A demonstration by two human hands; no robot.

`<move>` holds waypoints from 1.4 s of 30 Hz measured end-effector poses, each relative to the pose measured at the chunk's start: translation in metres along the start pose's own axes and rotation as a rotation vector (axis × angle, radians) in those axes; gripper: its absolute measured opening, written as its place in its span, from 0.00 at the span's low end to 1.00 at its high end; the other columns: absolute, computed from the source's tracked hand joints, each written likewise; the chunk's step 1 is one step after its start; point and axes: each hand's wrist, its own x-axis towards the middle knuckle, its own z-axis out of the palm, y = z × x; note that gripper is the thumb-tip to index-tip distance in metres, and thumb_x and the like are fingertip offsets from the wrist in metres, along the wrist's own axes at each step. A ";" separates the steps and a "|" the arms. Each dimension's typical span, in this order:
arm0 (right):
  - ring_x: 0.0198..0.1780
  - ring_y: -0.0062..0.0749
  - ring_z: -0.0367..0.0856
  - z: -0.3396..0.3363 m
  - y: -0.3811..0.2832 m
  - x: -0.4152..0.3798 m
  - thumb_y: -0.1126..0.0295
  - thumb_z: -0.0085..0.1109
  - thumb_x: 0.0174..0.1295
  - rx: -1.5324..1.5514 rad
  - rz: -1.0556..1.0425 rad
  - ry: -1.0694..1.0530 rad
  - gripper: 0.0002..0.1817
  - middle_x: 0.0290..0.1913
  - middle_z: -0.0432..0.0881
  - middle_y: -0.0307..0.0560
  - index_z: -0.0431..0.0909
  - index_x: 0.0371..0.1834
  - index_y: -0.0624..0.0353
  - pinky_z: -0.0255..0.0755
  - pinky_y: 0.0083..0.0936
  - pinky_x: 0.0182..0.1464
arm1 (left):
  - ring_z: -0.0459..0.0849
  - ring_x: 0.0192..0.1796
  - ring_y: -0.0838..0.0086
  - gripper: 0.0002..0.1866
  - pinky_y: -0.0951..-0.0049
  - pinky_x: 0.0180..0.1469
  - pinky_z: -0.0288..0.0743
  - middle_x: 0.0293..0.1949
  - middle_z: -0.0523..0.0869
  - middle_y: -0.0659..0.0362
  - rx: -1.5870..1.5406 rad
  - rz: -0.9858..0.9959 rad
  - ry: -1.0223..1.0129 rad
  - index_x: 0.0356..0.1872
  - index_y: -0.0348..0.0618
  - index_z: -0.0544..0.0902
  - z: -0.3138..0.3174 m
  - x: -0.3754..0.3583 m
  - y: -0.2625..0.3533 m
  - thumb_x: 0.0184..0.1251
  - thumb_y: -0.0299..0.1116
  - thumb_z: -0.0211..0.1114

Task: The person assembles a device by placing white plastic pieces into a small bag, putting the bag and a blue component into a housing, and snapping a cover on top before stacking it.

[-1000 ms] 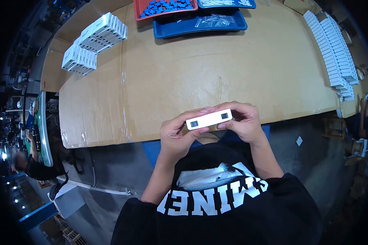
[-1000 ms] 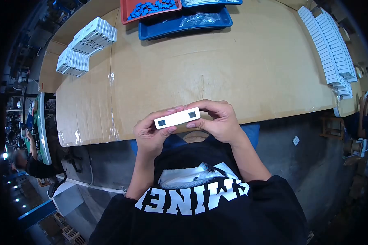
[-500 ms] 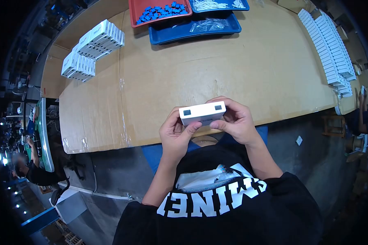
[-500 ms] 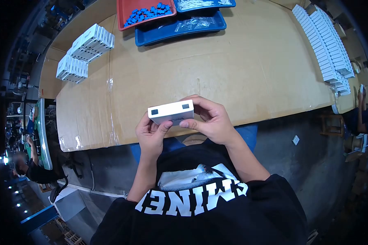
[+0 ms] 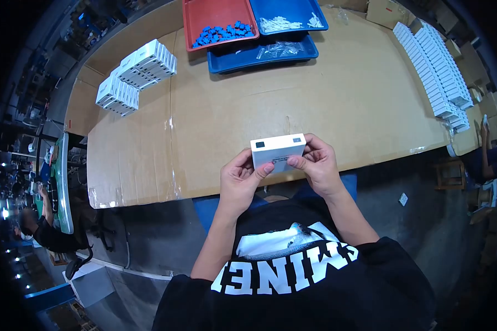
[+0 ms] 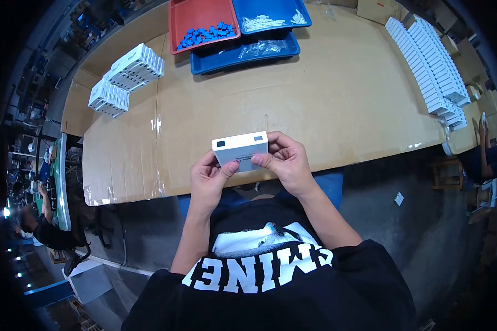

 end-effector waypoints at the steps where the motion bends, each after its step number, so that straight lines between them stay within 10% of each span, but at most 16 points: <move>1: 0.53 0.24 0.86 0.005 0.000 0.001 0.80 0.71 0.66 0.037 -0.002 0.050 0.21 0.51 0.88 0.49 0.76 0.61 0.67 0.81 0.20 0.58 | 0.83 0.59 0.75 0.23 0.72 0.64 0.78 0.56 0.86 0.54 0.002 0.012 -0.006 0.63 0.28 0.79 -0.001 -0.001 -0.004 0.68 0.19 0.74; 4: 0.51 0.24 0.87 0.011 -0.004 -0.003 0.78 0.69 0.69 0.139 -0.002 0.112 0.21 0.51 0.88 0.47 0.75 0.63 0.65 0.80 0.19 0.57 | 0.88 0.54 0.71 0.23 0.70 0.60 0.81 0.57 0.86 0.51 0.131 0.257 -0.094 0.67 0.33 0.77 0.002 -0.004 -0.012 0.81 0.38 0.65; 7: 0.51 0.23 0.86 0.014 0.001 -0.007 0.76 0.64 0.73 0.134 -0.006 0.099 0.18 0.51 0.88 0.45 0.75 0.64 0.63 0.81 0.20 0.55 | 0.86 0.60 0.57 0.37 0.61 0.60 0.84 0.64 0.83 0.47 -0.316 -0.244 -0.131 0.75 0.38 0.69 0.005 -0.011 -0.015 0.85 0.61 0.41; 10: 0.58 0.26 0.84 0.014 -0.013 -0.017 0.75 0.61 0.75 0.061 0.221 0.039 0.21 0.57 0.85 0.45 0.74 0.70 0.62 0.83 0.22 0.53 | 0.87 0.59 0.61 0.32 0.61 0.59 0.85 0.63 0.83 0.49 -0.463 -0.364 -0.463 0.75 0.40 0.69 -0.013 -0.015 -0.050 0.86 0.55 0.48; 12: 0.64 0.28 0.80 0.019 -0.005 -0.011 0.74 0.62 0.75 -0.186 -0.178 0.110 0.26 0.63 0.82 0.51 0.70 0.75 0.64 0.76 0.26 0.65 | 0.88 0.56 0.62 0.29 0.62 0.58 0.85 0.60 0.84 0.50 -0.963 -0.416 -0.357 0.73 0.37 0.69 -0.001 -0.018 -0.047 0.85 0.49 0.54; 16: 0.69 0.32 0.77 0.015 -0.013 -0.015 0.71 0.63 0.75 -0.005 -0.033 0.239 0.27 0.67 0.80 0.49 0.69 0.75 0.64 0.70 0.30 0.73 | 0.87 0.56 0.64 0.20 0.62 0.58 0.85 0.60 0.84 0.53 -0.579 -0.094 0.152 0.66 0.39 0.74 0.018 -0.004 -0.034 0.80 0.34 0.65; 20: 0.72 0.38 0.74 0.023 -0.004 -0.028 0.64 0.68 0.72 -0.229 -0.040 0.150 0.39 0.73 0.73 0.53 0.60 0.82 0.61 0.72 0.38 0.72 | 0.84 0.59 0.71 0.21 0.69 0.63 0.78 0.58 0.83 0.51 0.196 0.222 0.231 0.64 0.35 0.74 0.034 0.002 -0.040 0.74 0.24 0.68; 29: 0.70 0.45 0.76 -0.052 -0.003 -0.018 0.68 0.78 0.63 -0.257 -0.090 0.227 0.52 0.71 0.72 0.62 0.50 0.84 0.65 0.75 0.43 0.71 | 0.73 0.74 0.58 0.39 0.58 0.77 0.64 0.70 0.72 0.47 0.568 0.308 -0.198 0.77 0.37 0.62 0.084 0.018 -0.052 0.66 0.24 0.70; 42: 0.58 0.32 0.83 -0.353 -0.131 -0.059 0.76 0.68 0.65 -0.312 -0.525 1.105 0.38 0.61 0.81 0.47 0.63 0.78 0.67 0.78 0.30 0.62 | 0.76 0.68 0.56 0.24 0.57 0.75 0.66 0.63 0.79 0.48 0.953 0.443 -0.079 0.65 0.36 0.77 0.075 0.058 -0.096 0.68 0.23 0.67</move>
